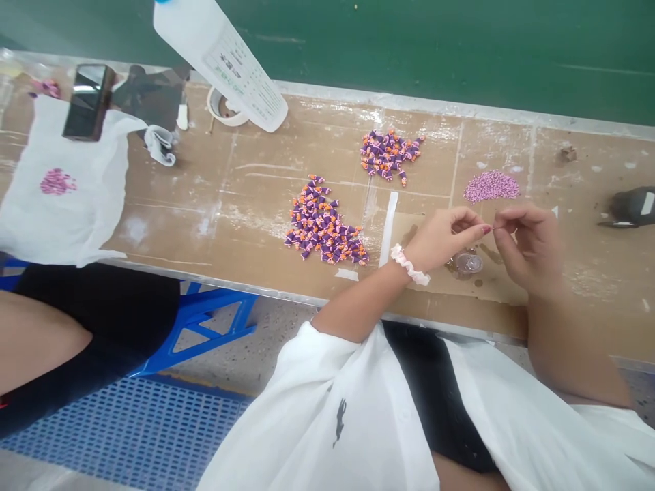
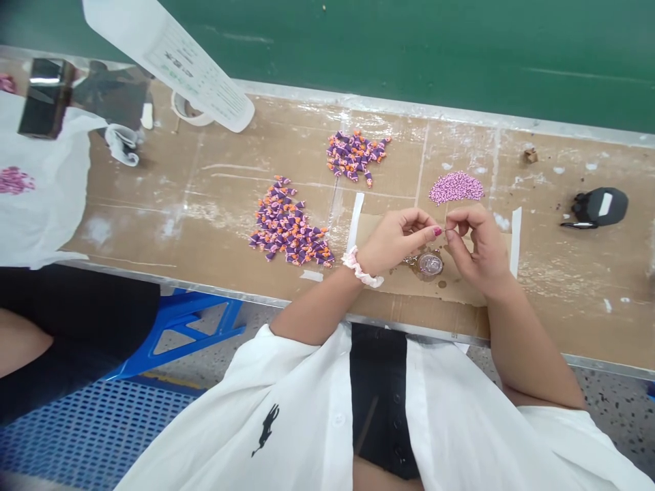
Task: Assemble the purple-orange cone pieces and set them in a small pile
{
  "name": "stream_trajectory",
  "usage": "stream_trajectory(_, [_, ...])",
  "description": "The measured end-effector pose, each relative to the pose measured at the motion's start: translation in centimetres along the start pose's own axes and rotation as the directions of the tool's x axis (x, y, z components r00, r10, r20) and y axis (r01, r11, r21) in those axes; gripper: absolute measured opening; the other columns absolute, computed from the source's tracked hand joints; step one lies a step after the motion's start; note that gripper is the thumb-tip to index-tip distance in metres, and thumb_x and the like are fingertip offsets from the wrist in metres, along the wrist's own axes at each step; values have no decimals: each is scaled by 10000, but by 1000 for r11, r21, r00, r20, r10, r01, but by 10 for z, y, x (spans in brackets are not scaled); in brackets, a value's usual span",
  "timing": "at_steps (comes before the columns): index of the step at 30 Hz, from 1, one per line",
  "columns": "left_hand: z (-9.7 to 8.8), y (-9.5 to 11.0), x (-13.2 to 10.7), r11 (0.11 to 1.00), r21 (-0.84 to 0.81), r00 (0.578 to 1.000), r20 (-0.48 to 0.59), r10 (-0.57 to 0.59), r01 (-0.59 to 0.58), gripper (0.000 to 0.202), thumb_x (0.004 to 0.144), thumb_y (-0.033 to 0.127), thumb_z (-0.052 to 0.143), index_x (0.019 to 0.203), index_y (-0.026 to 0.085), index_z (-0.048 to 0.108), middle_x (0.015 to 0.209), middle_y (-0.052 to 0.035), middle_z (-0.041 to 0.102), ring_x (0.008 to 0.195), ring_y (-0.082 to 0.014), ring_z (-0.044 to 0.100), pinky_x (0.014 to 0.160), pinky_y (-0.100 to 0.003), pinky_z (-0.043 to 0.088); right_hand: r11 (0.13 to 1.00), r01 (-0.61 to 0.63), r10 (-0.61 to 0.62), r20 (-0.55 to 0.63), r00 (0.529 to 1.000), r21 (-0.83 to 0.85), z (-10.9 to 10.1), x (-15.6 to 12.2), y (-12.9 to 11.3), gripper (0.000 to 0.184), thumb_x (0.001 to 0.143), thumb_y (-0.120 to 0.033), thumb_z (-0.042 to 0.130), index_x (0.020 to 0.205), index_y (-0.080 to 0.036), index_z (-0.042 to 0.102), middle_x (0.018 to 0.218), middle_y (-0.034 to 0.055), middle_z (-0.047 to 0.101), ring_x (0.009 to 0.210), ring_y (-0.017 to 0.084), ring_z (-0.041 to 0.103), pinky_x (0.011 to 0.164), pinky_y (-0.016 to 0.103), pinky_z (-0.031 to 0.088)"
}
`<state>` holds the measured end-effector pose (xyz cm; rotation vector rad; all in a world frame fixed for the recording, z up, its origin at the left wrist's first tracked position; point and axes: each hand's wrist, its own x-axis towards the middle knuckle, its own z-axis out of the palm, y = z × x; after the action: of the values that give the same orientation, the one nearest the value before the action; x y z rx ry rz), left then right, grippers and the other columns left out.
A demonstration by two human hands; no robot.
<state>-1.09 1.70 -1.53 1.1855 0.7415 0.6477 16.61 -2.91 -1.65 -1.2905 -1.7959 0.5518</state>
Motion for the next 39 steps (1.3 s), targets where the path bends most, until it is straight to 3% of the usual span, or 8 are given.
stream_trajectory(9, [-3,5,-2,987,-142,987,149,-57,78,477,701,563,710,837,118,608,698,18,568,546,-28,427,523,-216,331,993,86,-86,7,996,-86,-4,-1,-11,289,809,-167,614,1054,-307,557,870,-3,612,716,157,507,669,357,438])
stream_trajectory(14, [0,6,-3,978,-206,989,151,-9,40,484,698,587,699,808,131,580,722,13,568,632,-42,483,601,-215,386,995,103,-103,-101,990,1,0,-1,-16,317,775,-146,655,1038,-298,562,863,13,626,736,157,564,608,335,453])
stream_trajectory(19, [5,4,-4,964,-248,981,145,131,-92,430,763,554,660,845,144,559,802,-1,572,757,-65,540,738,-229,453,981,160,-127,-256,958,110,7,-1,-23,403,726,-106,688,1061,-304,584,800,-5,619,697,142,585,567,304,458])
stream_trajectory(24, [4,5,-6,936,104,939,105,327,-337,301,880,467,532,851,171,575,837,-32,606,766,-104,543,738,-264,468,976,163,-120,-270,955,144,9,-2,-28,406,734,-75,664,1068,-299,611,819,4,609,712,134,584,578,290,477])
stream_trajectory(29, [0,5,-7,682,488,826,176,535,-545,206,936,299,422,836,228,587,838,-68,646,837,-157,590,805,-307,491,973,110,-68,-205,976,201,5,-2,-30,374,740,-73,657,1053,-275,628,822,12,611,700,124,591,556,266,487])
stream_trajectory(32, [2,4,-6,547,608,795,260,548,-576,284,971,286,357,924,182,618,921,-85,660,971,-162,607,892,-308,486,973,0,39,-169,985,229,3,-2,-35,307,749,-121,671,1017,-265,635,793,8,620,659,120,591,525,259,487])
stream_trajectory(36, [1,15,-7,443,744,845,306,439,-500,358,993,274,315,1047,117,632,1027,-99,661,1068,-157,596,996,-298,446,961,-167,214,-214,953,218,-3,-2,-42,224,724,-233,725,927,-244,631,744,18,633,634,145,598,513,288,493])
stream_trajectory(39, [-16,35,-19,325,904,941,187,283,-277,278,971,249,392,1075,144,627,1134,-104,635,1113,-200,574,1003,-344,439,959,-236,262,-176,949,154,-10,0,-39,222,709,-282,724,891,-241,603,735,22,627,619,155,587,507,302,472])
